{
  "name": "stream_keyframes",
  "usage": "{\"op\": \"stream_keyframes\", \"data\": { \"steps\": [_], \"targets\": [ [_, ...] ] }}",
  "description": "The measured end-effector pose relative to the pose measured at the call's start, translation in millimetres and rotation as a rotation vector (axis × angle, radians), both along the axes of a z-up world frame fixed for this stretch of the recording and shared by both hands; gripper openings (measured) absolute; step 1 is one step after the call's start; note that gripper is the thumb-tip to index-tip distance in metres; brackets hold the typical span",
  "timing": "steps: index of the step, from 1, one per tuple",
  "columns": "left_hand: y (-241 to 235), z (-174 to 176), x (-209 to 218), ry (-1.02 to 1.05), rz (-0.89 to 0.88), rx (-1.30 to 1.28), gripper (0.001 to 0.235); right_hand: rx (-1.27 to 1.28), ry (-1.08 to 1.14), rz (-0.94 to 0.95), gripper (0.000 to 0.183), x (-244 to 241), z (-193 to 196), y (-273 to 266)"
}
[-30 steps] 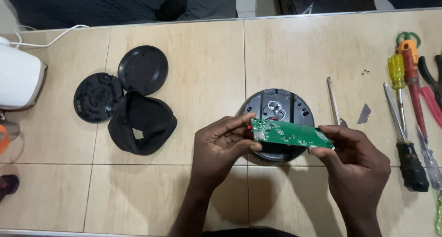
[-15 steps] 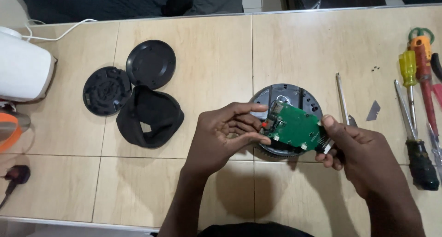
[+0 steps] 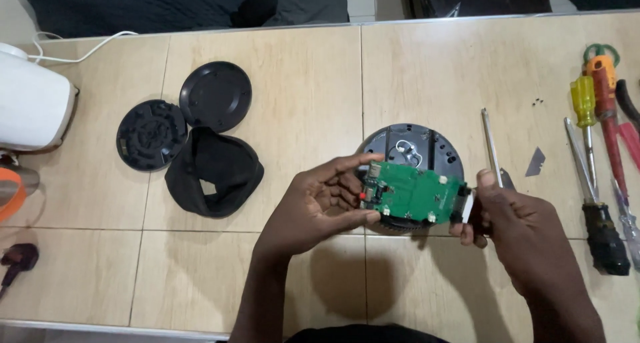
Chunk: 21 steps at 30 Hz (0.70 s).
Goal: The person disassembles a black circular electronic device on a table. They remove the outer casing, use a screwdriver to pry off a perforated cover, detach a green circuit board, and disconnect internal wires.
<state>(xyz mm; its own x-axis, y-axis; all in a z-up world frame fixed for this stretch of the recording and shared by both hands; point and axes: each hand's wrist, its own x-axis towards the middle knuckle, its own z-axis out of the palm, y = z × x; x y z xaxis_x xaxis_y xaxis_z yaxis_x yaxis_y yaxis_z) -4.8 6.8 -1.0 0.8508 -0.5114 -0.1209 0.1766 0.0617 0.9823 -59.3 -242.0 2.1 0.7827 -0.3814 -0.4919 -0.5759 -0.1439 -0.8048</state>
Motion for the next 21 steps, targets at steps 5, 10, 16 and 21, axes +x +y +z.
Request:
{"op": "stream_keyframes", "data": {
  "steps": [5,10,16,21],
  "targets": [
    [1.9,-33.4,-1.4,0.118,0.103,-0.171,0.070,-0.151,-0.099,0.125,0.033,-6.1,-7.6,-3.4],
    [-0.6,-49.4,-1.6,0.240,0.159,-0.284,0.070,-0.166,-0.117,0.078,0.062,-0.5,16.7,12.2],
    [2.8,-52.0,1.3,0.204,0.163,-0.328,0.069,-0.322,-0.433,0.423,0.058,12.3,11.5,-1.9],
    [11.9,-55.7,10.7,0.133,0.202,-0.229,0.069,-0.608,-0.699,0.746,0.060,46.3,12.6,-5.3]
  ]
}}
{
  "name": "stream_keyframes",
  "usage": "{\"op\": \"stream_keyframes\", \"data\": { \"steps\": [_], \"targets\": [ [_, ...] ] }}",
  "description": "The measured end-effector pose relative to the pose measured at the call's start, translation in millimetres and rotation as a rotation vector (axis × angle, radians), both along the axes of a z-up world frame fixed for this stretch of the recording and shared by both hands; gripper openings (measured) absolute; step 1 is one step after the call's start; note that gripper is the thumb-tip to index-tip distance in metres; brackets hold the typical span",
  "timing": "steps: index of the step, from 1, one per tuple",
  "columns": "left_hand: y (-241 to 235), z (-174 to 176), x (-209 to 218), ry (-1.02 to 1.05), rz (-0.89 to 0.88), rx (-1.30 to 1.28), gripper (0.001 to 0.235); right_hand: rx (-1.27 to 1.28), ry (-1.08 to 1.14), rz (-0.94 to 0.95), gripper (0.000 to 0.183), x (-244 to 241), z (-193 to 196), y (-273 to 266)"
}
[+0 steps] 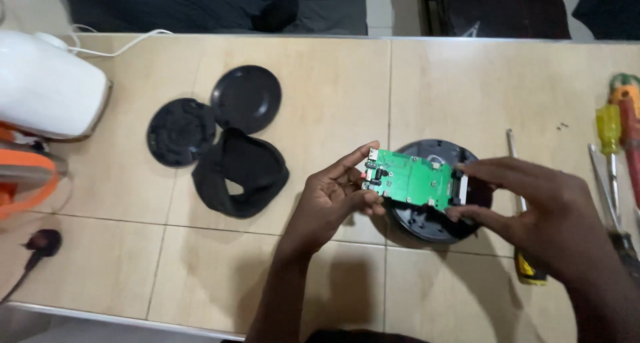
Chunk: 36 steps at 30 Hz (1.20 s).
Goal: The person disassembles a black circular electronic device on a table. They remove the outer casing, use a screwdriver to pry off a perforated cover, detach a green circuit board, and disconnect internal wires.
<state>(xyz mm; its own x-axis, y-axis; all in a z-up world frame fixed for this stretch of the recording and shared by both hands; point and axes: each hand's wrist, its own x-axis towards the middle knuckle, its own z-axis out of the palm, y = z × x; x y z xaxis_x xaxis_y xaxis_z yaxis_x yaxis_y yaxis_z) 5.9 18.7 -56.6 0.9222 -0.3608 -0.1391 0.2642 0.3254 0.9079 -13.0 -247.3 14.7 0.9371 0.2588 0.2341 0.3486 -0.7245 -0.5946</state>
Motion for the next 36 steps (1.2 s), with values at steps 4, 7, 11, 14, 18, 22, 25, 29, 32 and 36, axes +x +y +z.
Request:
{"op": "stream_keyframes", "data": {
  "steps": [4,7,11,14,18,22,25,29,32,36],
  "targets": [
    [10.9,-10.8,14.4,-0.030,0.112,0.050,0.066,-0.153,-0.066,0.063,0.047,35.6,-2.7,11.7],
    [18.3,-29.8,29.1,-0.148,0.216,0.050,0.066,-0.185,-0.012,0.044,0.054,66.4,-11.9,31.5],
    [29.4,-39.2,45.7,-0.122,0.447,0.175,0.053,-0.090,0.078,0.057,0.046,112.5,-32.9,67.6],
    [33.9,-77.2,58.3,-0.140,0.544,0.170,0.054,-0.031,0.046,0.131,0.044,144.6,-57.5,86.4],
    [29.4,-116.3,76.3,-0.176,0.636,0.161,0.064,-0.033,0.057,0.208,0.040,184.4,-84.6,100.6],
    [30.4,-119.6,76.9,-0.073,0.711,0.131,0.075,-0.058,0.139,0.195,0.040,194.4,-98.4,111.1],
    [33.4,-115.3,77.4,-0.073,0.763,0.085,0.077,-0.085,0.198,0.185,0.039,203.5,-104.3,117.1],
    [36.7,-127.5,88.9,-0.089,0.800,0.048,0.080,-0.143,0.265,0.150,0.039,219.1,-120.7,121.4],
    [39.4,-123.6,89.6,-0.096,0.798,0.095,0.080,-0.178,0.305,0.153,0.039,218.5,-118.9,128.9],
    [32.3,-86.5,67.9,-0.109,0.751,0.457,0.074,-0.253,0.318,0.156,0.039,213.8,-121.7,135.8]
  ]
}}
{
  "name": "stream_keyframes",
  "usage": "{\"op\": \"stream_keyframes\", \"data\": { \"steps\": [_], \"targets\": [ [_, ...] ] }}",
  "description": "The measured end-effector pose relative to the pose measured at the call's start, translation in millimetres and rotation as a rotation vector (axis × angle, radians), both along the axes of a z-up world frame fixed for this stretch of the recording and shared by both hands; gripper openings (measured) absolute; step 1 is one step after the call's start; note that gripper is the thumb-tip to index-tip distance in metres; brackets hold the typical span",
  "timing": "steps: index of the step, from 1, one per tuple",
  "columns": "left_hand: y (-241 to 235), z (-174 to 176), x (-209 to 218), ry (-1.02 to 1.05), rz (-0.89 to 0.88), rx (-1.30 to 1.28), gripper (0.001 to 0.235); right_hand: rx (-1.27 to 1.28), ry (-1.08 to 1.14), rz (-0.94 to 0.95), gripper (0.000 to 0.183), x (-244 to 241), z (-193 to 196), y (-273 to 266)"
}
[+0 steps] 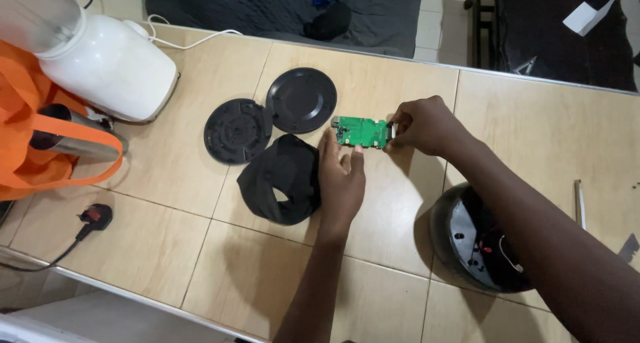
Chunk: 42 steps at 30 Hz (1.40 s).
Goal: The person disassembles a black circular electronic device on a table. They remove the outer casing, use a screwdriver to pry off a perforated cover, detach a green circuit board, and disconnect internal wires.
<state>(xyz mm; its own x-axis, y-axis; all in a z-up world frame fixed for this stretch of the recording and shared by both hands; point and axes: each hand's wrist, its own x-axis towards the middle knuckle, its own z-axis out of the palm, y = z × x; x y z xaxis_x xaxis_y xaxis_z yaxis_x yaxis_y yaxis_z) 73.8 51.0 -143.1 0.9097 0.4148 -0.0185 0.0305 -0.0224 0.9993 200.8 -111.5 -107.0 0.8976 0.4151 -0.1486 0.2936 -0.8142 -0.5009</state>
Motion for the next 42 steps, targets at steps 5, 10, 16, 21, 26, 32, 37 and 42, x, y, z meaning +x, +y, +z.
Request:
{"op": "stream_keyframes", "data": {
  "steps": [5,10,16,21,26,32,37,42],
  "targets": [
    [8.0,2.2,-2.0,0.110,-0.058,0.466,0.073,-0.051,-0.046,0.035,0.042,3.1,-12.6,4.5],
    [13.1,-0.3,1.5,0.108,-0.104,0.702,0.068,-0.112,-0.024,-0.011,0.042,-4.6,-6.7,17.5],
    [2.5,16.2,-14.8,0.067,-0.087,0.762,0.066,-0.142,0.022,-0.075,0.049,-13.3,-1.6,21.2],
    [-19.2,47.5,-47.5,-0.099,-0.053,0.556,0.049,-0.155,0.060,-0.081,0.076,-42.3,49.5,16.2],
    [-40.2,64.9,-79.2,-0.255,-0.218,0.426,0.023,0.394,-0.288,-0.014,0.035,-125.2,105.5,-54.7],
    [-74.0,84.3,-104.6,-0.283,-0.260,0.378,0.019,0.501,-0.435,-0.579,0.007,-219.9,76.5,-124.3],
    [-90.4,84.3,-103.8,-0.218,-0.239,0.377,0.024,0.575,-0.410,-0.734,0.014,-259.2,70.3,-125.6],
    [-97.1,99.4,-100.0,-0.293,-0.365,0.458,0.022,0.558,-0.438,-0.656,0.025,-270.6,68.4,-115.4]
  ]
}}
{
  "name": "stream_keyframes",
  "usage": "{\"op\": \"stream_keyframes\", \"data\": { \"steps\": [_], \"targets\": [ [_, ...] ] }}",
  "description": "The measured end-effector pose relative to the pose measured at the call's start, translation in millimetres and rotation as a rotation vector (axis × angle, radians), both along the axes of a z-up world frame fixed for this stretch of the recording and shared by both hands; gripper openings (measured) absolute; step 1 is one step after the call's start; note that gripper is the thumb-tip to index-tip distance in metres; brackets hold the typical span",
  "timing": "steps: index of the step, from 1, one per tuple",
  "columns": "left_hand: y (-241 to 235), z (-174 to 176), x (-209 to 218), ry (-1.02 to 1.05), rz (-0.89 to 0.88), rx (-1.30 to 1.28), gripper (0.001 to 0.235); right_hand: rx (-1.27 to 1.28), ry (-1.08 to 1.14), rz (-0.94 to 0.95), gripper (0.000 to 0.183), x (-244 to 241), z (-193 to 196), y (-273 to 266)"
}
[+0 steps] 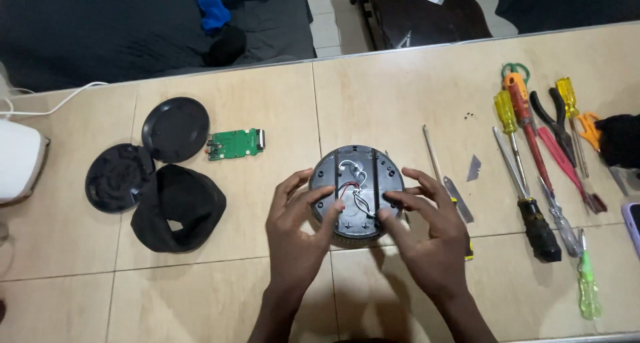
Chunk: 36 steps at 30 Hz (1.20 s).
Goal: The person disassembles a black circular electronic device on a table. They remove the outer casing, use a screwdriver to pry off a perforated cover, detach a green circuit board, and disconnect internal wires.
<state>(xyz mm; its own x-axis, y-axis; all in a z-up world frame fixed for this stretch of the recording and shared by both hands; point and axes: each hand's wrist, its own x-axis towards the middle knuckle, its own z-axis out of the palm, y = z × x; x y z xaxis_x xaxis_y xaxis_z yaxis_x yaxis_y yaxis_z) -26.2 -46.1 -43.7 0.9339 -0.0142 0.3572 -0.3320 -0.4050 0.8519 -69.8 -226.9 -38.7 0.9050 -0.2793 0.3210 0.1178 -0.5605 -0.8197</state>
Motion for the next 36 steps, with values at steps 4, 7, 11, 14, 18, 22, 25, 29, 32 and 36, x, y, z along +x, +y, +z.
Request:
{"op": "stream_keyframes", "data": {
  "steps": [4,7,11,14,18,22,25,29,32,36],
  "targets": [
    [0.9,-0.6,-1.5,-0.018,-0.049,0.060,0.039,-0.106,-0.021,0.095,0.040,-2.1,-6.2,2.1],
    [0.4,5.6,-2.3,0.020,-0.042,0.105,0.039,-0.208,-0.040,0.086,0.033,-0.5,-8.1,7.3],
    [-3.1,10.0,-2.8,0.052,0.007,0.139,0.021,-0.230,-0.064,0.054,0.016,0.9,-7.1,11.5],
    [-5.1,11.0,-3.4,0.057,0.014,0.109,0.018,-0.190,-0.049,0.034,0.011,1.1,-3.0,10.5],
    [-5.4,-2.2,-4.0,-0.092,0.066,0.192,0.012,-0.132,-0.037,0.014,0.010,2.5,-0.8,10.5],
    [-8.3,0.6,-4.2,-0.144,0.068,0.193,0.011,-0.085,-0.029,-0.010,0.012,4.9,-1.1,13.4],
    [-13.3,5.5,-4.4,-0.197,-0.004,0.138,0.008,-0.214,-0.176,-0.022,0.013,4.7,-5.9,18.6],
    [-17.9,13.3,-2.8,-0.169,-0.033,0.148,0.010,-0.238,-0.306,0.035,0.008,6.7,-9.7,26.6],
    [-16.0,8.7,0.6,-0.095,-0.106,0.137,0.002,-0.218,-0.257,0.049,0.015,9.6,-16.4,26.4],
    [-14.0,1.4,8.0,-0.095,-0.165,0.215,0.016,-0.326,-0.151,0.063,0.032,15.4,-5.4,29.0]
  ]
}}
